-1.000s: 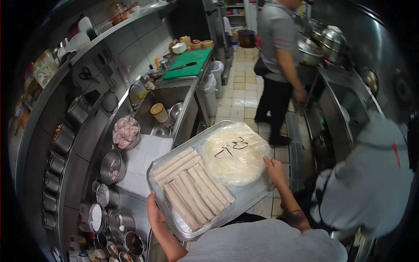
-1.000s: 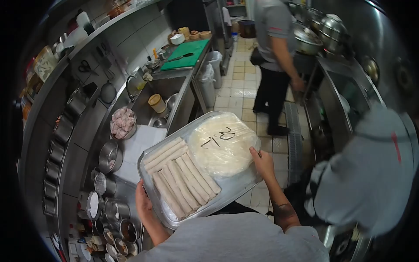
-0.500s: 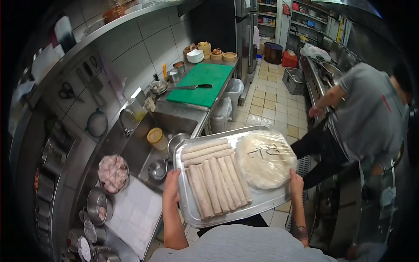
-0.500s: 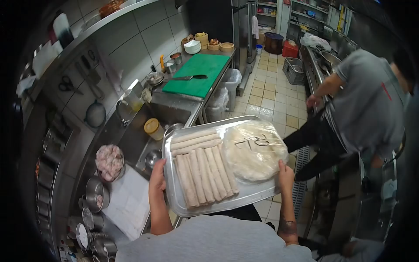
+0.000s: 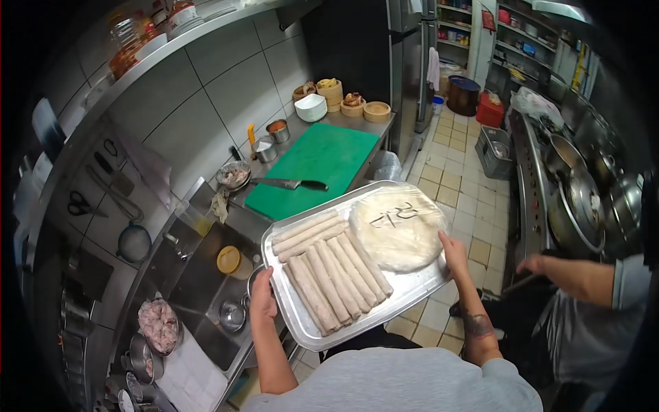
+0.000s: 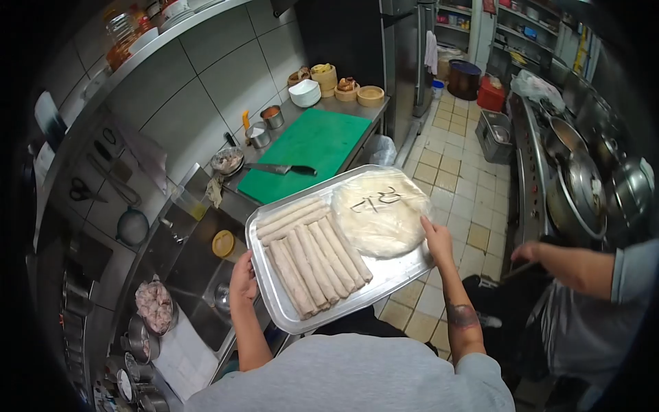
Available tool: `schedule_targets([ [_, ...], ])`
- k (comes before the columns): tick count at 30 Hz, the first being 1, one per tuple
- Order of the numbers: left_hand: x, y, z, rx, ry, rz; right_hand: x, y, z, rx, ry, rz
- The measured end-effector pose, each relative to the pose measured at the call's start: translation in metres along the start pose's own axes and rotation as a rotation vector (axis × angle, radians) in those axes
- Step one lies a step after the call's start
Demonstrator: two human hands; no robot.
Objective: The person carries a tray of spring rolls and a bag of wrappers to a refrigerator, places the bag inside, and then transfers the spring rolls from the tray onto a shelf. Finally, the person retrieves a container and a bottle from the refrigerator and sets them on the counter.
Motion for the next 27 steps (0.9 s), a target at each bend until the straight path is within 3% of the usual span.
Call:
schedule_targets([
  [3, 0.042, 0.033, -0.019, -0.061, -0.004, -0.031, 0.091, 0.041, 0.025, -0.021, -0.122, 0.077],
  [7, 0.133, 0.062, -0.033, -0.133, -0.012, -0.106, 0.186, 0.091, 0.056, -0.022, -0.037, 0.19],
  [11, 0.28, 0.083, -0.044, -0.057, 0.071, -0.048, 0.272, 0.134, 0.069, -0.056, 0.01, 0.135],
  [13, 0.363, 0.086, -0.058, 0.065, 0.01, -0.053, 0.305, 0.159, 0.074, -0.033, -0.022, 0.075],
  [15, 0.41, 0.131, -0.088, 0.309, 0.007, -0.059, 0.332, 0.169, 0.076, -0.077, 0.006, 0.081],
  [17, 0.406, 0.217, -0.135, 0.525, -0.07, -0.199, 0.351, 0.186, 0.064, -0.022, 0.025, 0.029],
  [22, 0.581, 0.256, -0.113, 0.767, 0.006, -0.23, 0.4, 0.235, 0.039, -0.052, 0.174, -0.001],
  [25, 0.627, 0.277, -0.093, 0.806, -0.048, -0.265, 0.42, 0.246, 0.032, 0.065, 0.178, 0.1],
  [27, 0.638, 0.293, -0.083, 0.865, -0.039, -0.309, 0.436, 0.246, 0.041, 0.091, 0.115, 0.291],
])
Point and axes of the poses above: each hand's wrist, its own x-axis towards the middle knuckle, its own y-axis out of the palm, z = x × y, the point moved 1 cm from there along x, towards the middle knuckle, and after that the axes turned 2 degrees about x, right-handed, at the moved point
